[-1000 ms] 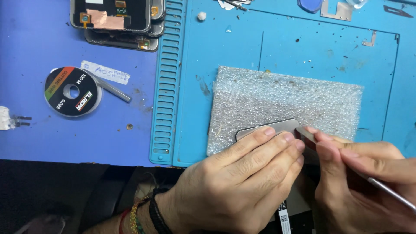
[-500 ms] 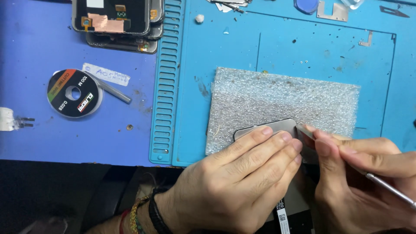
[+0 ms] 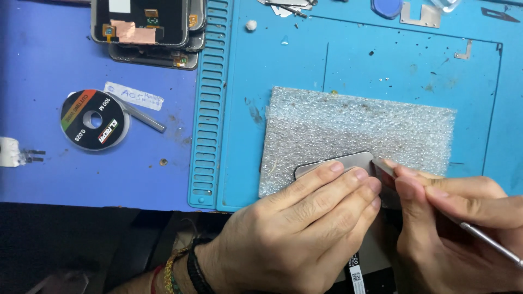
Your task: Using a metal pry tool to clean and separate the edges of a smartphone screen assembly on a repair mat.
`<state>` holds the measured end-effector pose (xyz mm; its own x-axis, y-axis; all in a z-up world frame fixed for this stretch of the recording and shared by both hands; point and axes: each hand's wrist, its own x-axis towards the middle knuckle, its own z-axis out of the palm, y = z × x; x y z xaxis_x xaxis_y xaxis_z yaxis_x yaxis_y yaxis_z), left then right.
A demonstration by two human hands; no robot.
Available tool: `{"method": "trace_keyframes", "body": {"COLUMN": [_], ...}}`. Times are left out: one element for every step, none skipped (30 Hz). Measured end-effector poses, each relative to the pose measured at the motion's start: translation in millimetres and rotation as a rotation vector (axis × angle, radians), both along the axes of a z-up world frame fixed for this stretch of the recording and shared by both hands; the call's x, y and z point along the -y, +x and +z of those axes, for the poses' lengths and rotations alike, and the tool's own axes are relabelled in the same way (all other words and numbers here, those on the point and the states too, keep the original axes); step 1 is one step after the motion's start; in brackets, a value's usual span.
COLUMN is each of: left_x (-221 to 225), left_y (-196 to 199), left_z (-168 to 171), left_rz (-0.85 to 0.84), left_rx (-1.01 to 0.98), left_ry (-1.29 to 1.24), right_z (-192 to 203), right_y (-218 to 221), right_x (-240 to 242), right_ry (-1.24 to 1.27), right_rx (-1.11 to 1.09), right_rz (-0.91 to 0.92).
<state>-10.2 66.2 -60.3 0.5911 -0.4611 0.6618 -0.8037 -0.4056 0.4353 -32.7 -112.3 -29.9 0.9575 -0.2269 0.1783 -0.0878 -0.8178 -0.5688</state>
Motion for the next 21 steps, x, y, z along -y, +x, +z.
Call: {"method": "trace_keyframes", "body": {"left_x": [0.7,0.8,0.5,-0.2,-0.3,-0.3,0.2,1.0,1.1,1.1,0.9,0.7,1.0,1.4,1.5,1.4,1.6,1.4,1.3,1.1,0.9], "left_y": [-0.7,-0.8,-0.6,-0.3,-0.2,-0.3,-0.5,-0.6,-0.7,-0.7,-0.9,-1.2,-0.9,-0.3,-0.6,-0.8,-0.8,-0.8,-0.5,0.2,0.1], "left_z": [-0.3,-0.9,-1.0,-0.8,-0.7,-0.5,-0.9,-1.6,-1.8,-2.0,-1.7,-1.4,-1.4,-1.3,-1.0,-0.8,-0.9,-0.7,-0.6,-0.2,0.0], "left_rz": [-0.006,-0.008,-0.006,-0.005,-0.003,-0.007,-0.015,-0.015,-0.013,-0.011,-0.011,-0.014,-0.016,-0.016,-0.019,-0.022,-0.021,-0.021,-0.019,-0.016,-0.013], "left_rx": [-0.008,-0.009,-0.002,0.005,0.004,-0.002,-0.006,-0.004,-0.002,0.000,0.000,-0.007,-0.011,-0.008,-0.014,-0.020,-0.020,-0.017,-0.011,-0.008,-0.004], "left_ry": [-0.008,-0.008,0.003,0.014,0.015,0.010,0.006,0.006,0.010,0.013,0.014,0.010,0.005,0.004,0.007,0.009,0.010,0.002,-0.006,-0.006,0.003], "right_z": [-1.7,-1.8,-1.5,-1.0,-3.9,-6.7,-10.1,-9.9,-9.4,-8.9,-11.2,-13.6,-16.1,-19.0,-21.8,-24.7,-21.8,-18.7,-15.7,-17.9,-20.2], "right_y": [-1.9,-1.0,0.1,1.3,-0.2,-1.8,-4.2,-4.0,-4.0,-3.9,-3.9,-4.0,-3.5,-3.0,-3.6,-4.1,-3.6,-3.0,-1.7,-1.3,-2.2], "right_x": [0.8,-1.4,-4.0,-6.9,-7.3,-7.6,-7.3,-5.4,-4.1,-2.9,-2.0,-1.1,0.2,3.1,5.7,8.2,8.6,8.7,8.9,8.7,8.5], "right_ry": [-0.036,-0.036,0.015,0.065,0.065,0.064,0.062,0.062,0.091,0.120,0.120,0.117,0.111,0.110,0.139,0.169,0.169,0.169,0.168,0.168,0.165], "right_rx": [-0.007,-0.008,0.051,0.111,0.110,0.144,0.181,0.183,0.169,0.155,0.155,0.190,0.229,0.231,0.242,0.253,0.253,0.236,0.222,0.224,0.241], "right_rz": [-0.047,-0.049,0.015,0.078,0.080,0.050,0.017,0.016,0.036,0.056,0.056,0.073,0.091,0.091,0.102,0.113,0.113,0.156,0.202,0.205,0.181]}}
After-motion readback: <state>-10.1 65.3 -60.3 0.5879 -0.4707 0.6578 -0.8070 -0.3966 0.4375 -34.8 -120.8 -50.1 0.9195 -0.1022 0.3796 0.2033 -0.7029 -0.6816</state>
